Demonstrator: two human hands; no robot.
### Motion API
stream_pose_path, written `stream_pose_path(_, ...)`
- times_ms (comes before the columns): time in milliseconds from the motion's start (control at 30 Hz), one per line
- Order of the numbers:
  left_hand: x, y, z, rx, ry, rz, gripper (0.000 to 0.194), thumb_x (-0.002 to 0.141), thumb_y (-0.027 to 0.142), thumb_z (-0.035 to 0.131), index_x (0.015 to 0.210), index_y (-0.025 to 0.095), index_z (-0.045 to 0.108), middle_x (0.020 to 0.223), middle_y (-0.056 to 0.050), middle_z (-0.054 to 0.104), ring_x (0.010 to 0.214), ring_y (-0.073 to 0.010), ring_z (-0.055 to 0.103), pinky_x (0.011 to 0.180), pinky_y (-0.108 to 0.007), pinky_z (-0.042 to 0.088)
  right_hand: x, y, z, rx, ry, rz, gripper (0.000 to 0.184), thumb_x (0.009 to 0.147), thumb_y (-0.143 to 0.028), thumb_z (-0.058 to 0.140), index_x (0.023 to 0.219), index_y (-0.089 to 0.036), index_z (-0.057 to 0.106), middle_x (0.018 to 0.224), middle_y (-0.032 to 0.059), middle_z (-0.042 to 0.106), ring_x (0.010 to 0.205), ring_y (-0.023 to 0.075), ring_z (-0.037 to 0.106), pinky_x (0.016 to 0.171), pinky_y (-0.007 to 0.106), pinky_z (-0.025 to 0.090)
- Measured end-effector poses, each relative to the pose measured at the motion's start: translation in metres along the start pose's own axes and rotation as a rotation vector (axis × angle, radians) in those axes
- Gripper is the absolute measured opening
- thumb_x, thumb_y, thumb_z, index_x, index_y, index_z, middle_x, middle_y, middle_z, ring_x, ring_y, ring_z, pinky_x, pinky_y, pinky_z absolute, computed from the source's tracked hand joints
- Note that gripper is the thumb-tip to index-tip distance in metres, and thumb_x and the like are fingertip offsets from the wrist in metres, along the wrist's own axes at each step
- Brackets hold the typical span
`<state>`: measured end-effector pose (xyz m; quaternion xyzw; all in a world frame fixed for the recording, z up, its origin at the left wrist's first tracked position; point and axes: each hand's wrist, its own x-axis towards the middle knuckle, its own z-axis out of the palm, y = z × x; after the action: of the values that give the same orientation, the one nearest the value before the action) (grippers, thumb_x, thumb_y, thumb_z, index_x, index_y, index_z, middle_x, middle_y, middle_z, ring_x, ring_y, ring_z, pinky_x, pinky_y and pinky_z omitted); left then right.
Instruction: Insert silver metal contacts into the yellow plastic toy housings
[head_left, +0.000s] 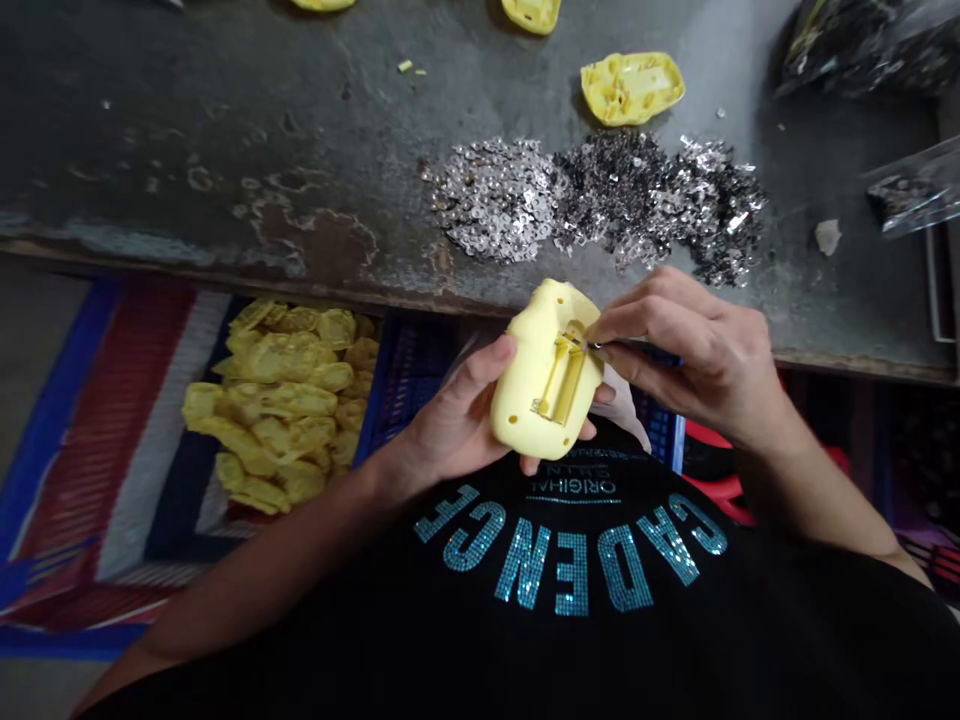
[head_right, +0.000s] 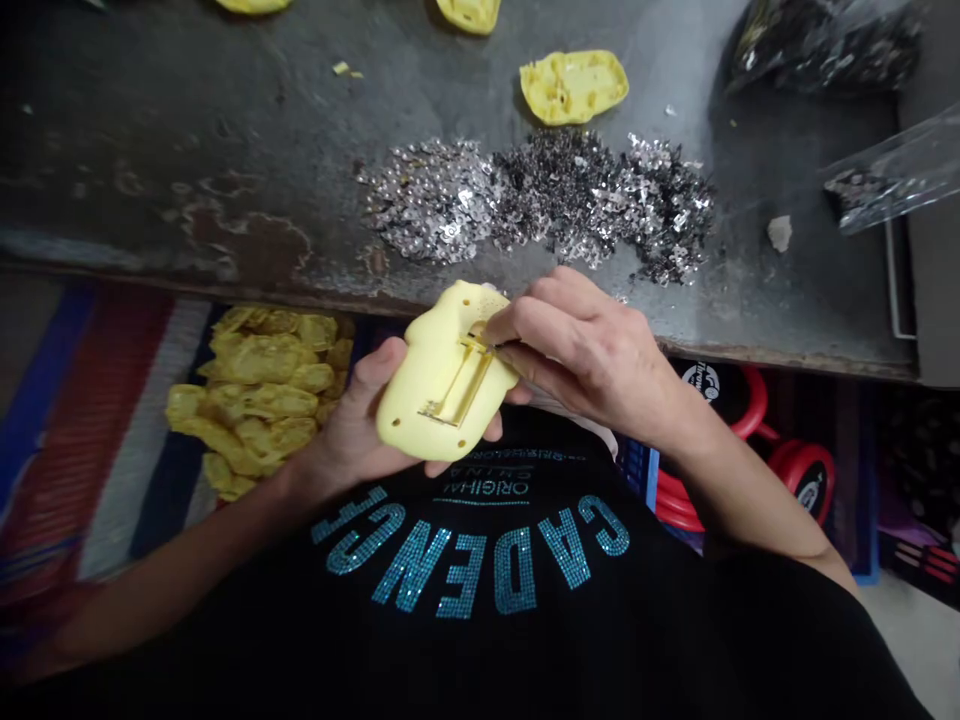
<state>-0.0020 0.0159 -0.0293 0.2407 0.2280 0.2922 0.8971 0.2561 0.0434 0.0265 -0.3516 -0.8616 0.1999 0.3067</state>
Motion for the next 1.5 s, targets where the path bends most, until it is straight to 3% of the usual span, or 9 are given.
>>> stream_pose_path(167, -0.003, -0.001, 0.013, 0.067, 0.035, -0.004, 0.074, 0.111, 0.071, 0.046, 0.162, 0.022, 0.066, 0.130, -0.012, 0.088, 0.106, -0.0365, 0.091, 0.052, -0.018, 0.054, 0.000, -0.005, -0.009, -0.120, -0.034, -0.130, 0.011, 0.118, -0.031, 0.066, 0.120, -0.028, 0.076, 0.103, 0.0037, 0.078, 0.093, 0.0229, 0.070, 0.084, 0.042, 0.060)
stream_pose_path(333, -0.005, 0.002, 0.025, 0.099, 0.065, -0.020, 0.080, 0.105, 0.073, 0.059, 0.164, 0.020, 0.066, 0.125, -0.016, 0.089, 0.099, -0.0389, 0.092, 0.047, -0.019, 0.053, -0.002, -0.011, -0.017, -0.203, -0.066, -0.216, 0.017, 0.119, -0.036, 0.063, 0.128, -0.029, 0.075, 0.109, 0.0049, 0.078, 0.096, 0.0239, 0.068, 0.085, 0.044, 0.062)
stream_pose_path(500, -0.008, 0.000, 0.024, 0.127, 0.045, -0.005, 0.081, 0.112, 0.074, 0.039, 0.165, 0.020, 0.066, 0.126, -0.012, 0.088, 0.104, -0.0390, 0.090, 0.050, -0.021, 0.052, -0.004, -0.014, -0.020, -0.266, -0.073, -0.262, 0.015, 0.119, -0.033, 0.063, 0.124, -0.030, 0.076, 0.111, 0.0051, 0.078, 0.094, 0.0235, 0.067, 0.082, 0.045, 0.061)
stream_pose_path(667, -0.002, -0.005, 0.018, -0.008, -0.120, -0.010, 0.085, 0.101, 0.071, 0.076, 0.164, 0.018, 0.062, 0.121, -0.017, 0.089, 0.101, -0.0392, 0.092, 0.046, -0.019, 0.060, -0.006, -0.020, -0.018, -0.329, -0.066, -0.312, 0.014, 0.120, -0.027, 0.060, 0.123, -0.027, 0.074, 0.108, 0.0058, 0.078, 0.095, 0.0231, 0.067, 0.081, 0.043, 0.061)
stream_pose_path(933, -0.004, -0.004, 0.021, -0.073, -0.067, -0.078, 0.094, 0.105, 0.076, 0.074, 0.173, 0.017, 0.051, 0.130, -0.019, 0.086, 0.101, -0.0369, 0.092, 0.046, -0.021, 0.063, -0.012, -0.028, -0.015, -0.408, -0.052, -0.319, 0.022, 0.119, -0.020, 0.061, 0.139, -0.021, 0.069, 0.115, 0.0074, 0.080, 0.099, 0.0220, 0.069, 0.085, 0.040, 0.062)
stream_pose_path(1100, -0.004, -0.004, 0.025, -0.054, -0.024, -0.010, 0.095, 0.099, 0.074, 0.082, 0.168, 0.015, 0.054, 0.121, -0.019, 0.088, 0.093, -0.0361, 0.091, 0.041, -0.020, 0.059, -0.016, -0.030, -0.012, -0.303, 0.040, -0.231, 0.019, 0.115, -0.017, 0.069, 0.132, -0.022, 0.074, 0.114, 0.0064, 0.084, 0.097, 0.0208, 0.075, 0.086, 0.038, 0.064)
stream_pose_path(1233, -0.005, -0.007, 0.028, -0.002, 0.006, 0.005, 0.099, 0.096, 0.080, 0.083, 0.167, 0.016, 0.056, 0.124, -0.020, 0.087, 0.094, -0.0365, 0.091, 0.041, -0.021, 0.058, -0.019, -0.019, -0.008, -0.125, 0.134, -0.012, 0.015, 0.113, -0.029, 0.076, 0.128, -0.026, 0.079, 0.114, 0.0062, 0.085, 0.098, 0.0232, 0.079, 0.084, 0.041, 0.066)
stream_pose_path(1367, -0.009, -0.014, 0.029, 0.135, 0.126, 0.174, 0.088, 0.098, 0.064, 0.091, 0.172, 0.032, 0.054, 0.123, -0.008, 0.087, 0.089, -0.0285, 0.088, 0.050, -0.023, 0.061, -0.012, -0.003, -0.007, 0.147, -0.005, 0.134, 0.047, 0.105, -0.046, 0.087, 0.143, -0.022, 0.075, 0.136, 0.0122, 0.081, 0.109, 0.0258, 0.081, 0.082, 0.039, 0.069)
stream_pose_path(1500, -0.013, -0.019, 0.026, 0.309, 0.162, 0.270, 0.073, 0.107, 0.050, 0.086, 0.172, 0.035, 0.057, 0.110, -0.002, 0.087, 0.084, -0.0202, 0.084, 0.069, -0.024, 0.063, -0.004, 0.002, -0.004, 0.206, -0.091, 0.174, 0.047, 0.101, -0.042, 0.087, 0.141, -0.023, 0.073, 0.141, 0.0117, 0.080, 0.112, 0.0259, 0.079, 0.091, 0.042, 0.071)
